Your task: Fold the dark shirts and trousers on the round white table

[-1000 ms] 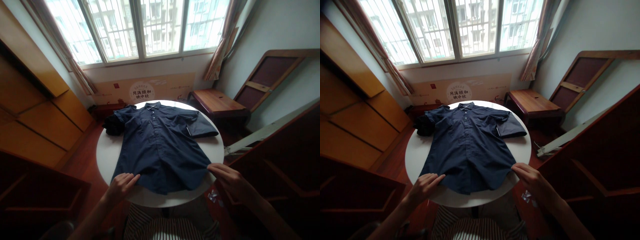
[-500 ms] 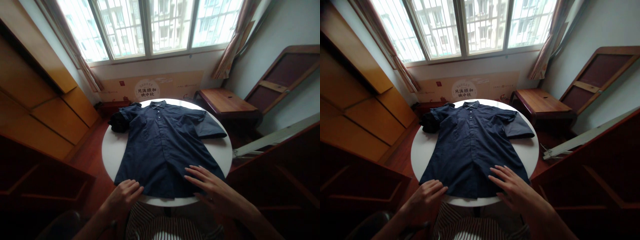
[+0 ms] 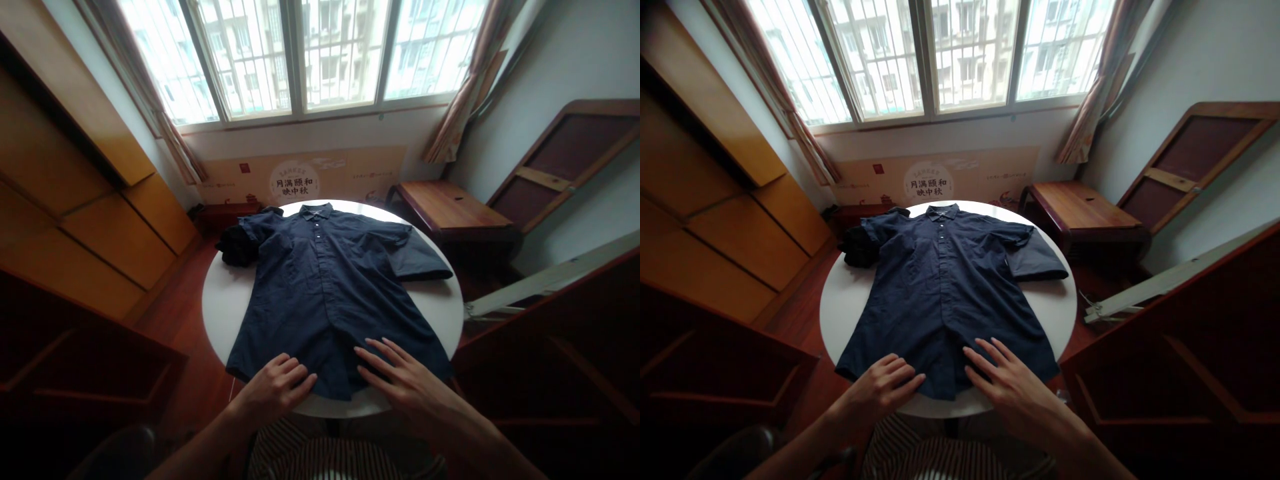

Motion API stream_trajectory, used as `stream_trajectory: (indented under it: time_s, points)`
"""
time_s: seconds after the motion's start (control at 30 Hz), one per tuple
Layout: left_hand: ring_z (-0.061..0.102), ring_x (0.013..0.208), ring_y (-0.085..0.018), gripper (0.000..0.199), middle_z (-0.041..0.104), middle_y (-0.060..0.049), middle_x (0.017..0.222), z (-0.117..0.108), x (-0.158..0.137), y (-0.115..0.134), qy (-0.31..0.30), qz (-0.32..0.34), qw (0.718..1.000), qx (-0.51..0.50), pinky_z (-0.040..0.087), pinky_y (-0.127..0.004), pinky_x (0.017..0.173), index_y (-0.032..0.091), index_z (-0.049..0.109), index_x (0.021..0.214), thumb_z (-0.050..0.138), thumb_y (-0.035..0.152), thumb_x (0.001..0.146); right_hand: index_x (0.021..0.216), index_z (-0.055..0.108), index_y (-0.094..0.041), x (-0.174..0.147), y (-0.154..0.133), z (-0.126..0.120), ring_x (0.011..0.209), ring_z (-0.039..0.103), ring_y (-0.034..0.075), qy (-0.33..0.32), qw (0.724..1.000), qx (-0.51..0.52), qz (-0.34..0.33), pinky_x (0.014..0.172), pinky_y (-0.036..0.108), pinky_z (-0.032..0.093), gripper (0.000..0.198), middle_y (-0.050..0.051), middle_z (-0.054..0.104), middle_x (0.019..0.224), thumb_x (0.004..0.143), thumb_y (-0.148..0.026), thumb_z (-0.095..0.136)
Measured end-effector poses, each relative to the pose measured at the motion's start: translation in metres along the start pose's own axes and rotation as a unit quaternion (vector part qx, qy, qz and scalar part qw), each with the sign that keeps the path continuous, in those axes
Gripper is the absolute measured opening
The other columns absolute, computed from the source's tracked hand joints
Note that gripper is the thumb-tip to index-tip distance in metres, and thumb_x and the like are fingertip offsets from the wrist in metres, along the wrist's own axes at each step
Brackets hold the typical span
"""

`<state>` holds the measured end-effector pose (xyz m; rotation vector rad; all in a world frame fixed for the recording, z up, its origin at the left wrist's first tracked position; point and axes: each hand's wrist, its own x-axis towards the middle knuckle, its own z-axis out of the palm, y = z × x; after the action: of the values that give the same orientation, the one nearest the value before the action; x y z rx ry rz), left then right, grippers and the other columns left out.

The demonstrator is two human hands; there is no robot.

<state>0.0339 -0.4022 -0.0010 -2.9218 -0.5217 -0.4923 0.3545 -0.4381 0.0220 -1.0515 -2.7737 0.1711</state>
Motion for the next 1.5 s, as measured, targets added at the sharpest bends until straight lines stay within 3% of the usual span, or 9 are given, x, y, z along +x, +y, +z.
stream_trajectory:
  time_s: [0.27,0.43,0.53,0.73,0.83,0.93,1.1,1.3,1.5]
  points:
    - [0.057,0.075,-0.015,0.021,0.061,-0.005,0.084,-0.002,-0.001,0.000,0.008,0.004,1.000,-0.009,0.048,-0.031,0.070,0.013,0.057,0.117,0.052,0.015,0.096,0.143,0.049,-0.015,-0.009,0.008,0.012,0.142,0.038,0.027,0.004,1.000,-0.008,-0.002,0.105,0.037,0.049,0.082,0.015,0.033,0.158,0.064,0.005,0.048]
    - [0.055,0.072,-0.014,0.021,0.060,-0.003,0.082,-0.002,0.000,0.001,-0.001,0.009,1.000,-0.001,0.046,-0.030,0.067,0.012,0.056,0.116,0.052,0.014,0.096,0.135,0.057,-0.012,-0.005,0.013,0.013,0.123,0.060,0.028,0.032,0.998,-0.058,-0.024,0.092,0.037,0.058,0.068,0.018,0.056,0.140,0.070,0.006,0.045]
    - [0.054,0.071,-0.014,0.020,0.059,-0.003,0.081,-0.002,0.001,0.001,-0.001,0.005,1.000,0.000,0.045,-0.030,0.065,0.013,0.056,0.115,0.051,0.014,0.096,0.127,0.063,-0.012,-0.001,0.016,0.008,0.114,0.066,0.025,0.077,0.994,-0.072,-0.040,0.087,0.035,0.061,0.056,0.017,0.064,0.131,0.078,0.005,0.042]
    - [0.052,0.069,-0.014,0.018,0.057,-0.002,0.078,-0.004,0.003,0.003,0.009,0.002,1.000,-0.004,0.042,-0.029,0.063,0.013,0.057,0.113,0.052,0.015,0.096,0.111,0.069,-0.016,0.010,0.004,-0.010,0.119,0.062,0.028,0.170,0.984,-0.026,-0.050,0.106,0.053,0.048,0.033,0.010,0.074,0.110,0.091,-0.004,0.047]
    - [0.052,0.068,-0.014,0.015,0.057,-0.002,0.078,-0.004,0.007,0.006,0.001,-0.007,1.000,-0.007,0.041,-0.030,0.062,0.013,0.057,0.110,0.052,0.018,0.097,0.112,0.069,-0.017,0.011,-0.002,-0.009,0.114,0.065,0.025,0.147,0.988,0.022,-0.033,0.106,0.047,0.050,0.027,0.010,0.073,0.112,0.094,-0.011,0.051]
    - [0.053,0.071,-0.015,0.016,0.058,-0.002,0.079,-0.003,0.011,0.010,-0.001,-0.021,0.999,-0.026,0.041,-0.030,0.065,0.014,0.058,0.106,0.052,0.026,0.098,0.125,0.065,-0.016,0.005,-0.001,-0.009,0.118,0.063,0.026,0.094,0.994,0.044,-0.019,0.101,0.044,0.054,0.034,0.013,0.066,0.127,0.093,-0.016,0.054]
    - [0.053,0.070,-0.014,0.014,0.057,-0.002,0.079,0.000,0.018,0.012,0.000,-0.016,0.999,-0.037,0.040,-0.031,0.065,0.015,0.058,0.105,0.051,0.026,0.099,0.144,0.049,-0.010,-0.009,0.007,-0.014,0.140,0.042,0.024,0.021,0.998,0.062,-0.020,0.110,0.036,0.046,0.066,0.015,0.044,0.152,0.079,0.003,0.044]
    - [0.052,0.070,-0.014,0.012,0.057,-0.001,0.079,0.001,0.017,0.009,-0.010,-0.001,0.999,-0.031,0.040,-0.031,0.063,0.015,0.057,0.107,0.052,0.019,0.097,0.146,0.044,-0.007,-0.009,0.013,-0.009,0.142,0.037,0.021,0.065,0.997,0.015,-0.031,0.112,0.033,0.044,0.074,0.015,0.043,0.152,0.075,0.010,0.036]
    - [0.053,0.070,-0.014,0.018,0.058,-0.001,0.080,0.002,0.014,0.010,-0.009,0.004,0.999,-0.032,0.041,-0.031,0.063,0.015,0.055,0.113,0.054,0.016,0.095,0.132,0.060,-0.006,-0.001,0.015,-0.013,0.135,0.048,0.022,0.137,0.989,-0.041,-0.038,0.106,0.033,0.050,0.053,0.018,0.059,0.137,0.086,0.006,0.037]
